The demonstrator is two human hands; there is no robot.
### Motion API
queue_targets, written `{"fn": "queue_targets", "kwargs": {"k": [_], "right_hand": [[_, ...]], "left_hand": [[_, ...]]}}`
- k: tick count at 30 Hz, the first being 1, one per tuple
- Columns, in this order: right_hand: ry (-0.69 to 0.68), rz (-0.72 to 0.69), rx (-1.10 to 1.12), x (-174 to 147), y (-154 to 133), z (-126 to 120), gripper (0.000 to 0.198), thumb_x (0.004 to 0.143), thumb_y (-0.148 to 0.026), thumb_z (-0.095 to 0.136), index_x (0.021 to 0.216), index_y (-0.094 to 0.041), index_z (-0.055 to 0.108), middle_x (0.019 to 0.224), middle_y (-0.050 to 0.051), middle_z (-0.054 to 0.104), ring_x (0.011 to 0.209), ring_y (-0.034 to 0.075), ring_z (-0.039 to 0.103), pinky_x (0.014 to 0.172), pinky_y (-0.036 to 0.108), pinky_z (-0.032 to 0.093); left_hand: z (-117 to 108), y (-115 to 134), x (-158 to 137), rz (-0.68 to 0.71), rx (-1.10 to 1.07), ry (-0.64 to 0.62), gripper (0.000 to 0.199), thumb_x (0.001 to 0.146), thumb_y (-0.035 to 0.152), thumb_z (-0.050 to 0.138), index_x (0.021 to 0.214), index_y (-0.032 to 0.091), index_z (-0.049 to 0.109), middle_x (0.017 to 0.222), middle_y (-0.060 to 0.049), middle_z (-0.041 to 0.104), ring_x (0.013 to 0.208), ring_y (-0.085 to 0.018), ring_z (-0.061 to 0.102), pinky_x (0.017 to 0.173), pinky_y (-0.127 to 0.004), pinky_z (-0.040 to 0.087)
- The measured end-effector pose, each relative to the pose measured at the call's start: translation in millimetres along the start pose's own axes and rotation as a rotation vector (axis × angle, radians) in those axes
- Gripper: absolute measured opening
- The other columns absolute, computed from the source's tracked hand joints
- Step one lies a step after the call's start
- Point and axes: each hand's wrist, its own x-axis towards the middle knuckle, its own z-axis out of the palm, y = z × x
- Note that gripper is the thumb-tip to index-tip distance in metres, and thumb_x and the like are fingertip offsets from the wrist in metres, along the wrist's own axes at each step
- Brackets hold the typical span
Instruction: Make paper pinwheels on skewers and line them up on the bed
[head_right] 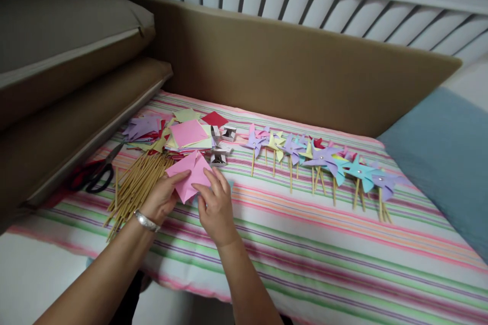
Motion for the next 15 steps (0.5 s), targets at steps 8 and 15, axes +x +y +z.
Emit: {"fn": "queue_targets", "kwargs": {"k": [8,15], "right_hand": [[0.054,0.128,0.063,1.0,-2.9,3.1,0.009,0.08,-0.021,0.06,0.079,-0.023,0.069,0.124,0.008,0.055,0.129,0.026,0.033,0.102,0.048,0.034],[0.083,0.406,0.22,1.7,1.2,3.1,0.009,0.078,-0.025,0.062,0.071,-0.023,0.067,0.124,0.008,0.056,0.128,0.026,0.035,0.104,0.05,0.029]], "left_hand": [[6.0,0.1,-5.9,0.012,-0.026,-0.006,0.037,0.052,0.015,0.078,0.087,0.012,0.067,0.078,-0.005,0.071,0.065,-0.015,0.064,0.062,-0.024,0.049],[12.7,-6.2,-11.3,0.016,0.06,-0.017,0.036,0.053,0.018,0.078,0.087,0.012,0.067,0.077,-0.005,0.071,0.062,-0.015,0.064,0.056,-0.024,0.05]]}}
